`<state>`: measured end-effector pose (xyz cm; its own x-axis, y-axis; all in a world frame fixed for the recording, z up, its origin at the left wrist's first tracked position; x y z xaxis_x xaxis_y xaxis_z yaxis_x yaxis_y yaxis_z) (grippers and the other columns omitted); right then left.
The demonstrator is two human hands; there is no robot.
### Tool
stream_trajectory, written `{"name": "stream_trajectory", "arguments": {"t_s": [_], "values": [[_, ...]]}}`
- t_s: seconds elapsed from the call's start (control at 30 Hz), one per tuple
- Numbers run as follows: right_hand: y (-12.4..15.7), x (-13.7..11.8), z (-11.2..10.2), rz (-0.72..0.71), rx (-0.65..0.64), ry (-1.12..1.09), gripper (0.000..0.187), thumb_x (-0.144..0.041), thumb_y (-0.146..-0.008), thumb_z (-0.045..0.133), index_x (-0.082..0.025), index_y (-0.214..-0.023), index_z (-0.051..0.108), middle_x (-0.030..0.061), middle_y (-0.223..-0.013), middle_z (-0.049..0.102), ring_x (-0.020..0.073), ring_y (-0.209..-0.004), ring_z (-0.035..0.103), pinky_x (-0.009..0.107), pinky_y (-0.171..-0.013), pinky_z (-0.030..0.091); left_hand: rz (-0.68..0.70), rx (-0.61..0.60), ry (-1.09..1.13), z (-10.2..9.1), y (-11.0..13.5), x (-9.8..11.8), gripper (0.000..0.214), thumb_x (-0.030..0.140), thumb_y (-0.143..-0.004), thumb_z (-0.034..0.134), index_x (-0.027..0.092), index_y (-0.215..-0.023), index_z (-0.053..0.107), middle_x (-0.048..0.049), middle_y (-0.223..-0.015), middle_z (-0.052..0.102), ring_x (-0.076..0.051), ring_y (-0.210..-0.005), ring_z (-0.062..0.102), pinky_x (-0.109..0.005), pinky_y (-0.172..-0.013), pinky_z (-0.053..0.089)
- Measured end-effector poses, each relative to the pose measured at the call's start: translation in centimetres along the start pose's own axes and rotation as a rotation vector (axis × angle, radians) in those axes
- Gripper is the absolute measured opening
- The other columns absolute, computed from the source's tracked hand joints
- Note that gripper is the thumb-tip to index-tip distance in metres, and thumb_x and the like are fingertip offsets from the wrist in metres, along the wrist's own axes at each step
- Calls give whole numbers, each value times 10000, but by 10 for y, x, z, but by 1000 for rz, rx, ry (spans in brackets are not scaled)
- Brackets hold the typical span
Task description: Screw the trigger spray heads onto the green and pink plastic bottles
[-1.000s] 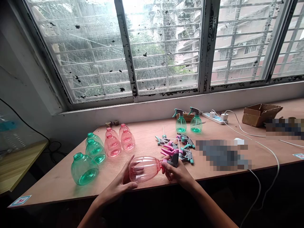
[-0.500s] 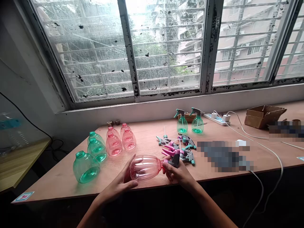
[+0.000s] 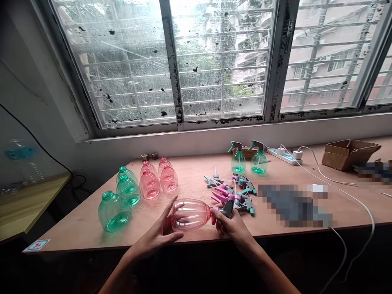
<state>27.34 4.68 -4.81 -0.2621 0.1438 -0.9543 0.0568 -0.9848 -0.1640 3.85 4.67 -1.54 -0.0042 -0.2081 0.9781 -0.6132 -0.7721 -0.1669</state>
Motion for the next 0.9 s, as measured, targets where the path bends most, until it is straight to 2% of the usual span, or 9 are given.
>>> {"name": "stream_trajectory", "arguments": {"t_s": [0.13, 0.23, 0.3, 0.43, 0.53, 0.6, 0.7, 0.8, 0.9], "values": [[1, -1, 1, -2, -19, -19, 382, -526, -818, 748, -197, -898, 573, -12, -639, 625, 97, -410, 484, 230, -394, 377, 28, 0, 12, -1, 1, 0, 1110, 301, -816, 799, 381, -1576, -6, -139, -1630, 253, -323, -1410, 415, -519, -1186, 279], [2, -3, 3, 15, -30, -40, 405, -528, -808, 758, -194, -935, 567, -19, -619, 617, 91, -412, 465, 216, -389, 337, -22, 3, 41, -2, 2, -1, 1054, 364, -829, 782, 325, -1587, 51, -159, -1498, 457, -323, -1346, 489, -537, -1150, 332], [2, -4, 3, 12, -45, -44, 417, -537, -804, 758, -193, -935, 561, -22, -609, 613, 85, -412, 450, 211, -394, 325, -36, 1, 53, -2, 2, -1, 985, 363, -833, 778, 300, -1581, 139, -158, -1430, 523, -326, -1339, 496, -541, -1144, 343], [2, -5, 2, 12, -37, -49, 432, -549, -791, 764, -197, -936, 562, -20, -612, 615, 100, -434, 460, 217, -404, 335, 17, 5, 54, -3, 1, 0, 1011, 277, -802, 813, 368, -1568, 159, -127, -1553, 392, -317, -1364, 474, -528, -1165, 334], [3, -5, 2, 16, -39, -44, 443, -561, -782, 766, -201, -937, 560, -18, -611, 623, 101, -426, 453, 221, -405, 330, 25, -24, 59, -2, 0, -2, 1048, 261, -827, 789, 377, -1577, 65, -135, -1506, 457, -312, -1367, 480, -542, -1161, 338], [3, -5, 2, 12, -45, -37, 450, -567, -781, 763, -204, -947, 555, -19, -605, 627, 96, -412, 442, 220, -403, 319, 40, -21, 69, -2, 0, -2, 1068, 258, -810, 803, 381, -1577, 71, -129, -1540, 422, -317, -1416, 421, -531, -1182, 310], [3, -5, 2, 2, -56, -21, 433, -560, -799, 748, -207, -955, 553, -21, -604, 632, 94, -404, 442, 218, -401, 300, 29, 9, 99, -4, 1, -1, 1046, 270, -782, 824, 378, -1572, 146, -101, -1616, 310, -335, -1460, 347, -520, -1198, 285], [2, -4, 2, -7, -82, 1, 401, -550, -824, 726, -204, -930, 552, -16, -609, 641, 98, -406, 461, 223, -406, 296, -27, 23, 100, -4, 1, -1, 913, 303, -812, 795, 341, -1553, 263, -109, -1599, 348, -349, -1413, 418, -543, -1170, 328], [2, -3, 1, -10, -91, 16, 386, -531, -828, 728, -202, -921, 549, -15, -611, 648, 102, -407, 477, 226, -414, 312, -8, 32, 95, -4, 2, 2, 910, 288, -771, 833, 356, -1527, 331, -106, -1622, 301, -362, -1401, 425, -543, -1144, 372]]}}
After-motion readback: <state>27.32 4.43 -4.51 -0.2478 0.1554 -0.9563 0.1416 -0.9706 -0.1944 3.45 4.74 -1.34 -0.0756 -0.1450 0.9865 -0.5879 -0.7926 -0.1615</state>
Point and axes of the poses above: each hand's wrist, its own y-axis away from the middle knuckle, its own z-axis out of the palm, x = y × z, the point moved 5 cm from there along -y, towards the middle knuckle
